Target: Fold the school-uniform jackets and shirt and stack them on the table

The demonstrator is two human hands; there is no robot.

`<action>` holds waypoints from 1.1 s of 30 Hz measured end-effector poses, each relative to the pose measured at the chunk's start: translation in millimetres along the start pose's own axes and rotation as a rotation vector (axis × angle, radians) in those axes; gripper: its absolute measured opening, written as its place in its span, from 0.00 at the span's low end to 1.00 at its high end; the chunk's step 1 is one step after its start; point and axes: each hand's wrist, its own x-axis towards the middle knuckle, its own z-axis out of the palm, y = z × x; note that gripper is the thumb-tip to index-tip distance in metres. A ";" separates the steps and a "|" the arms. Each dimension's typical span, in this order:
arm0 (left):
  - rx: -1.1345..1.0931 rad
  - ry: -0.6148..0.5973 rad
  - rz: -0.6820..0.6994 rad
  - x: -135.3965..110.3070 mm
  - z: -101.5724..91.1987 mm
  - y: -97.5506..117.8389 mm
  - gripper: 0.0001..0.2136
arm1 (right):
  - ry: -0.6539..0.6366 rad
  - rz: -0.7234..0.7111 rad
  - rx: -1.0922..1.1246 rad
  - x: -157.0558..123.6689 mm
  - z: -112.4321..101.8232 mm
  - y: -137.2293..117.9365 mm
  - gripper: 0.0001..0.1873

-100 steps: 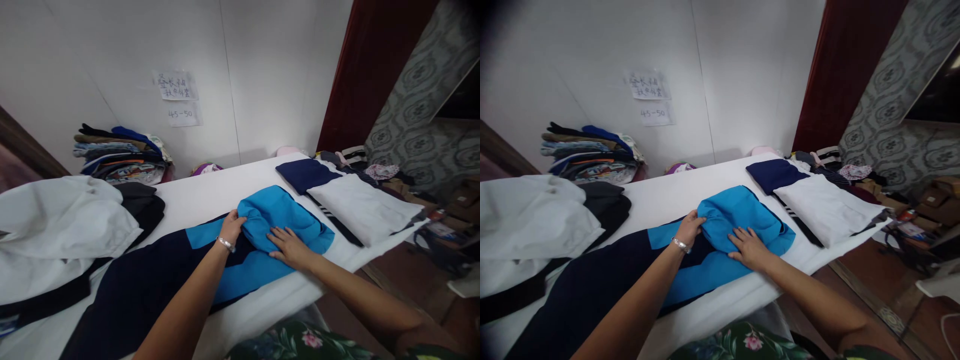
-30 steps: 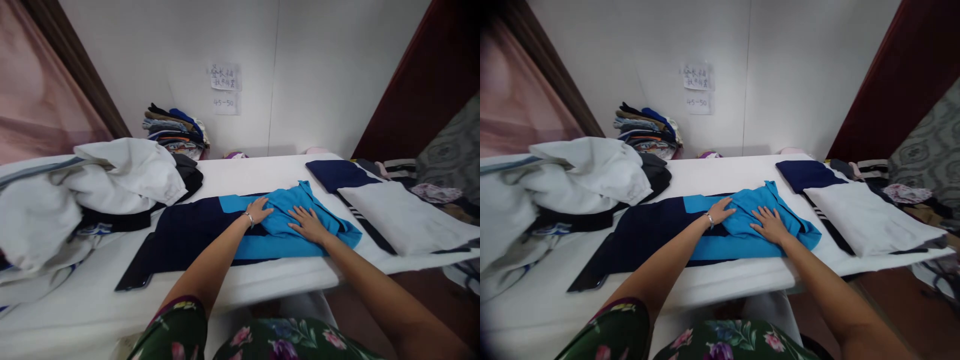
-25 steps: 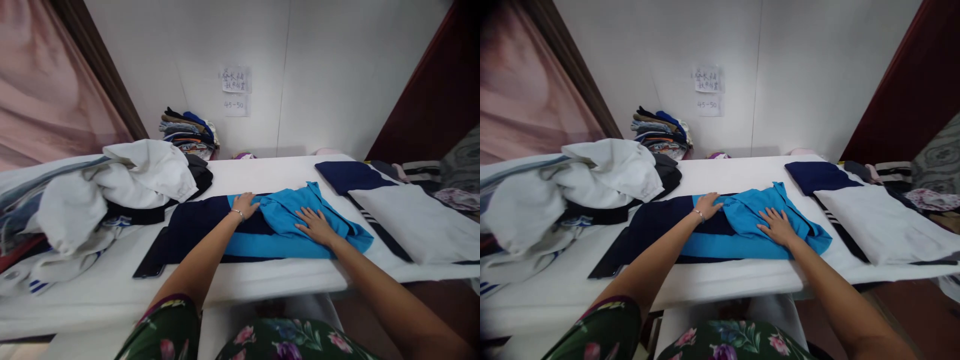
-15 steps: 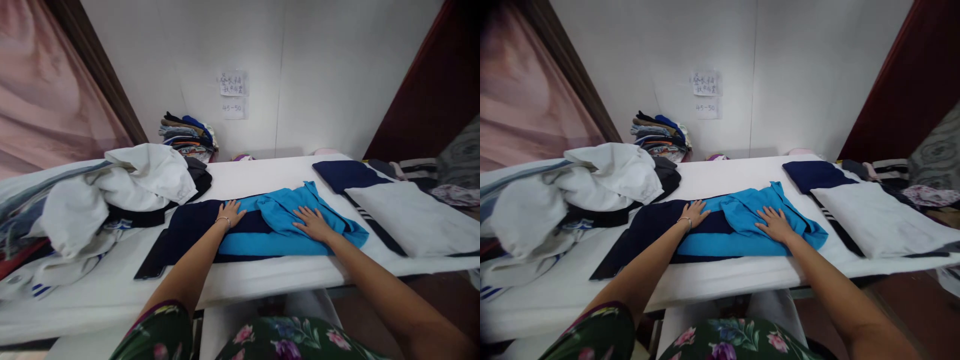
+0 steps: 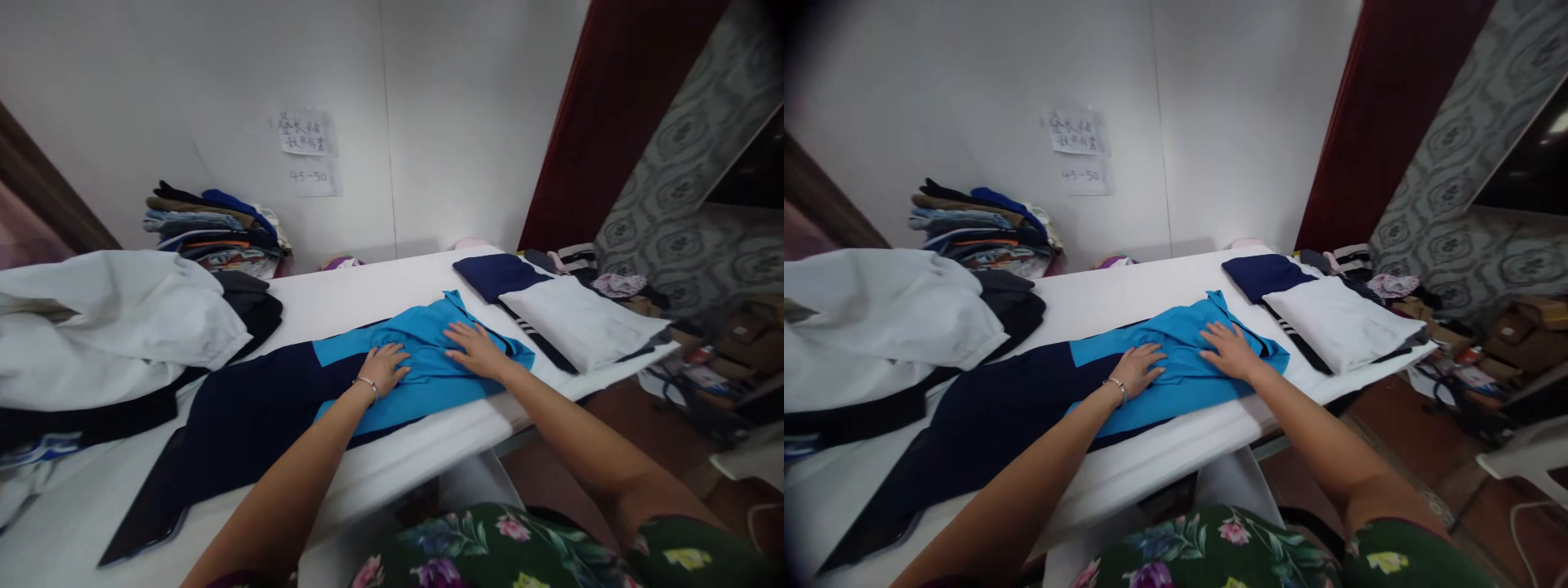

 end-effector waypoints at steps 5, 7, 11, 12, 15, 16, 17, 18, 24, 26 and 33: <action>-0.034 0.031 -0.017 3.7 -1.3 -1.6 0.17 | 0.290 0.274 0.014 -29.9 -17.7 58.1 0.32; -0.035 0.051 -0.034 6.0 -10.5 1.0 0.16 | 0.272 0.365 0.040 -43.1 -9.3 72.3 0.33; -0.012 0.161 -0.027 2.9 -31.2 -2.8 0.16 | 0.174 0.306 0.026 -62.2 17.1 70.3 0.31; 0.006 0.169 -0.012 -0.4 -33.2 -5.5 0.16 | 0.168 0.285 0.013 -64.7 21.6 67.1 0.31; 0.017 0.095 -0.004 -13.8 -26.4 -13.1 0.15 | 0.152 0.274 0.005 -66.3 23.6 62.4 0.31; 0.002 0.075 -0.011 -18.1 -21.2 -14.6 0.15 | 0.134 0.279 0.019 -64.5 20.3 63.0 0.31; -0.016 0.073 -0.016 -21.8 -15.7 -15.6 0.15 | 0.117 0.284 0.034 -61.2 15.5 64.3 0.31; -0.029 0.086 -0.015 -24.6 -10.7 -15.9 0.15 | 0.111 0.287 0.048 -56.1 9.4 66.1 0.30; -0.059 0.129 -0.019 -29.0 -3.3 -13.9 0.14 | 0.183 0.289 0.096 18.0 -23.3 72.8 0.31; -0.074 0.139 -0.022 -29.5 -4.6 -14.3 0.13 | 0.149 0.307 0.110 54.3 -24.3 74.0 0.31; -0.060 0.187 0.009 -32.6 -9.4 -11.4 0.11 | 0.090 0.404 0.023 145.2 -2.1 80.9 0.31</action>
